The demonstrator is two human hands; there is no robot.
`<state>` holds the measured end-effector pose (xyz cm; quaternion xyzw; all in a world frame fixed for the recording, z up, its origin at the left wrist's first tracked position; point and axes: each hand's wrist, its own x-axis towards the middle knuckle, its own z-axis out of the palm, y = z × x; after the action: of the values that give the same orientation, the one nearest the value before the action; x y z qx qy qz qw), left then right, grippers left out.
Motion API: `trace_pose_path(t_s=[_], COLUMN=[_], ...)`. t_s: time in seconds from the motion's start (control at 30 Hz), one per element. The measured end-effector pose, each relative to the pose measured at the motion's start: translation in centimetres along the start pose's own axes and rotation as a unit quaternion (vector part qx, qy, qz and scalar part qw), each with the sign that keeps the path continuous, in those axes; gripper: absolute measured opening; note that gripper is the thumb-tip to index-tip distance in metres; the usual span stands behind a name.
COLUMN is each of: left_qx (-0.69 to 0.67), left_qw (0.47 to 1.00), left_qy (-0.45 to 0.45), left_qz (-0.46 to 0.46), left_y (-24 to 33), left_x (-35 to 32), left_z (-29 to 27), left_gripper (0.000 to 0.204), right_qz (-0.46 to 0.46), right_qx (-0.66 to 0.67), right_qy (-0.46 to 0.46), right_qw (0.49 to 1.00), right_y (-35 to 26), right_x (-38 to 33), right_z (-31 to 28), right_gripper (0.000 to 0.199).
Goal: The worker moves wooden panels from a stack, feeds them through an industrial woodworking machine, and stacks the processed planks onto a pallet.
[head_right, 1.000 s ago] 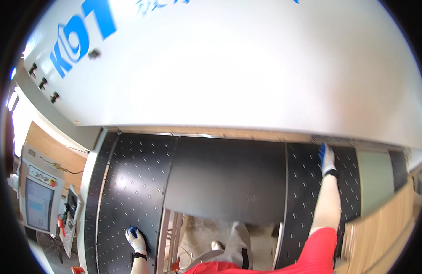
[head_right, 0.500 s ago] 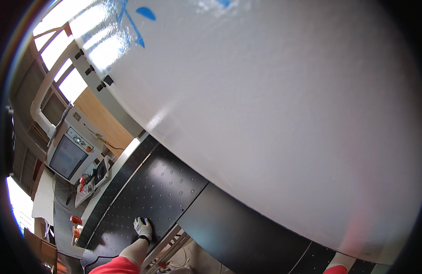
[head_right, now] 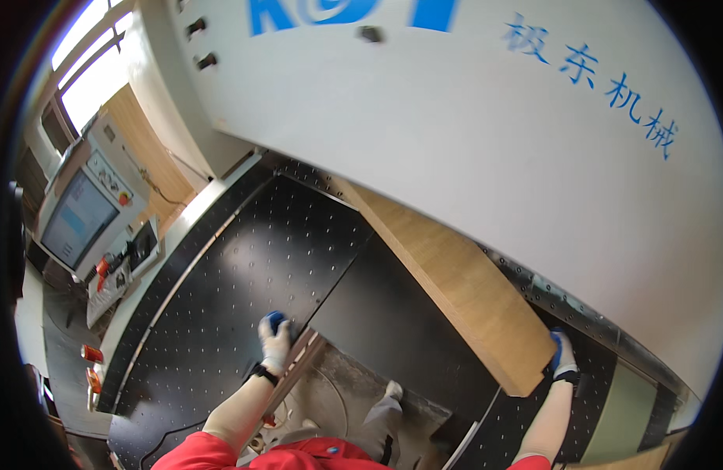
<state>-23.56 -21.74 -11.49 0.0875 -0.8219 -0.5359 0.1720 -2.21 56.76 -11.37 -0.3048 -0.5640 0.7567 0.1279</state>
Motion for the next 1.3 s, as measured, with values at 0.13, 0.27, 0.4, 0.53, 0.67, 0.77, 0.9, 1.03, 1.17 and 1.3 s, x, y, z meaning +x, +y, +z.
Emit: trace_pose_path(t_s=[0.13,0.27,0.4,0.53,0.67,0.77,0.9,1.03,1.17,1.3], left_qx=[0.009,-0.081,-0.145,-0.152,-0.132,-0.131,-0.315,-0.216,-0.162,-0.171], left_qw=[0.977,0.944,0.906,0.884,0.902,0.928,0.872,0.900,0.921,0.897], left_qy=[-0.162,-0.309,-0.395,-0.436,-0.401,-0.332,-0.313,-0.319,-0.308,-0.344], left_qz=[0.140,0.077,-0.054,-0.081,-0.095,-0.103,-0.206,-0.205,-0.178,-0.219], left_y=[4.5,5.6,5.5,4.7,2.1,0.4,-2.1,-4.7,-5.0,-4.9], left_x=[-5.5,-12.6,-17.1,-19.3,-17.8,-16.2,-14.1,-13.9,-13.7,-12.2], left_z=[1.7,3.6,-0.2,-6.2,-13.7,-17.8,-21.3,-22.0,-23.8,-30.0], left_gripper=[0.048,0.083,0.099,0.102,0.106,0.104,0.088,0.076,0.075,0.072], right_qz=[-0.009,0.026,0.084,0.033,0.105,0.067,0.204,0.203,0.200,0.163], right_qx=[-0.121,-0.161,-0.161,-0.217,-0.119,-0.198,-0.130,-0.097,0.014,-0.059], right_qy=[-0.048,-0.059,-0.119,-0.114,-0.123,-0.205,-0.276,-0.215,-0.263,-0.297], right_qw=[0.991,0.985,0.976,0.969,0.980,0.956,0.930,0.950,0.944,0.939], right_y=[0.9,3.8,7.1,12.6,15.2,16.5,15.9,19.0,22.3,25.8], right_x=[-11.1,-19.4,-27.4,-33.1,-38.8,-42.4,-40.9,-38.4,-40.0,-43.3], right_z=[12.2,19.0,27.2,31.8,38.2,44.2,47.8,51.5,54.3,56.4], right_gripper=[0.020,0.042,0.051,0.052,0.048,0.047,0.061,0.065,0.072,0.068])
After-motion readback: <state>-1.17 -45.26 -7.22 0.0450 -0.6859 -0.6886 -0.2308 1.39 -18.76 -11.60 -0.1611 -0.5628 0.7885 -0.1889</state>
